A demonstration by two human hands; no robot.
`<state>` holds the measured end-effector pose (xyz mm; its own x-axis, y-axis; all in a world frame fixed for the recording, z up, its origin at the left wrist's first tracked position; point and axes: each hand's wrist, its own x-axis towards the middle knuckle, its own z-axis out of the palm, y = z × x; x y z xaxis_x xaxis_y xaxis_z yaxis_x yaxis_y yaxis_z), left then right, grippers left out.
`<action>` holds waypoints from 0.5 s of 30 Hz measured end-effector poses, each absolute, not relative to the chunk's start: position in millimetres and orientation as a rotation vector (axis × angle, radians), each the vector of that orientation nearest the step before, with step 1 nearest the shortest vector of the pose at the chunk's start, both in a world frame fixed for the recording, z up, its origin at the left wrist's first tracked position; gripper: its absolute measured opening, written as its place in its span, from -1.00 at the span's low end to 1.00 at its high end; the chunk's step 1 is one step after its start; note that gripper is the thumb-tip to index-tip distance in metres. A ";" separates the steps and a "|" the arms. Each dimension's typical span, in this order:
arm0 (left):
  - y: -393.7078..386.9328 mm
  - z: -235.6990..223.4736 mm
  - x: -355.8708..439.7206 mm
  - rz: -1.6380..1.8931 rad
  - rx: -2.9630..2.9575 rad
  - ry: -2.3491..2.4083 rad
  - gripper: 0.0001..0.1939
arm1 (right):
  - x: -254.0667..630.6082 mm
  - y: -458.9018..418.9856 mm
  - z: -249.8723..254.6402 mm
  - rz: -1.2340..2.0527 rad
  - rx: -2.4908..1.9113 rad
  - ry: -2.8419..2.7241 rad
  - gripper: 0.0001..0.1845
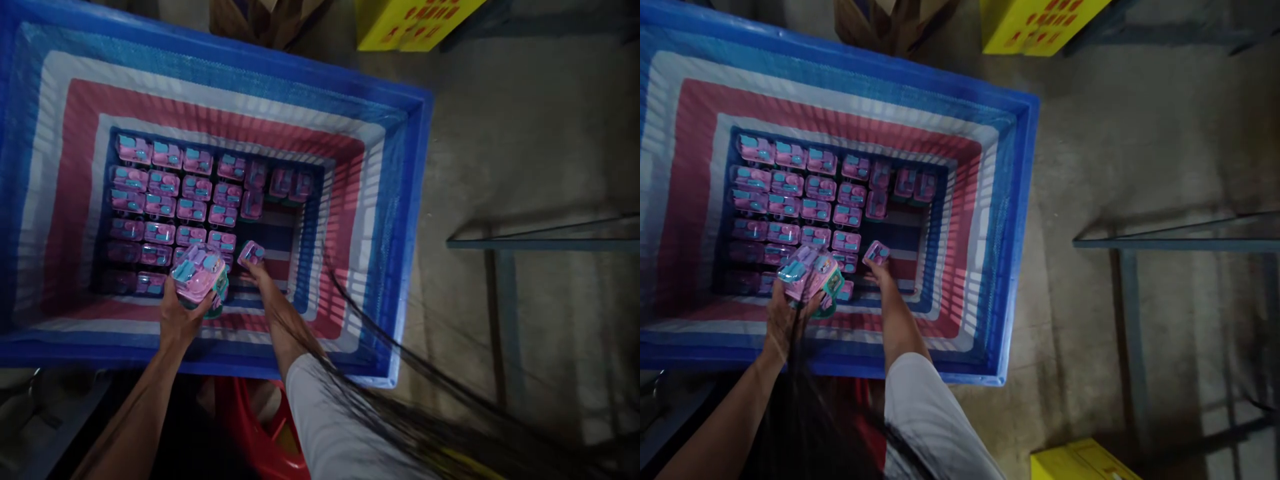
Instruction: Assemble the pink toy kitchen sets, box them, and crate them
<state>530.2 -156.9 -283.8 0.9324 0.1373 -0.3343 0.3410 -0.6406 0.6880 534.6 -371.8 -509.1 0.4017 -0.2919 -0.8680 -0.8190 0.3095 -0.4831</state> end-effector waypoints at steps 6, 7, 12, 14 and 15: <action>-157.3 -288.7 528.1 -0.353 2.198 0.316 -0.37 | 579.3 -390.7 -511.5 0.484 -1.264 1.179 -0.56; -157.3 -289.8 527.6 -0.374 2.200 0.309 -0.36 | 584.3 -393.0 -510.3 0.486 -1.276 1.165 -0.56; -159.1 -290.4 527.5 -0.420 2.204 0.246 -0.33 | 591.7 -391.8 -503.6 0.539 -1.337 1.106 -0.56; -160.3 -289.8 527.2 -0.415 2.208 0.200 -0.35 | 591.1 -390.5 -501.5 0.552 -1.371 1.089 -0.57; -160.9 -289.9 526.7 -0.414 2.210 0.176 -0.35 | 591.2 -390.3 -500.3 0.557 -1.390 1.083 -0.57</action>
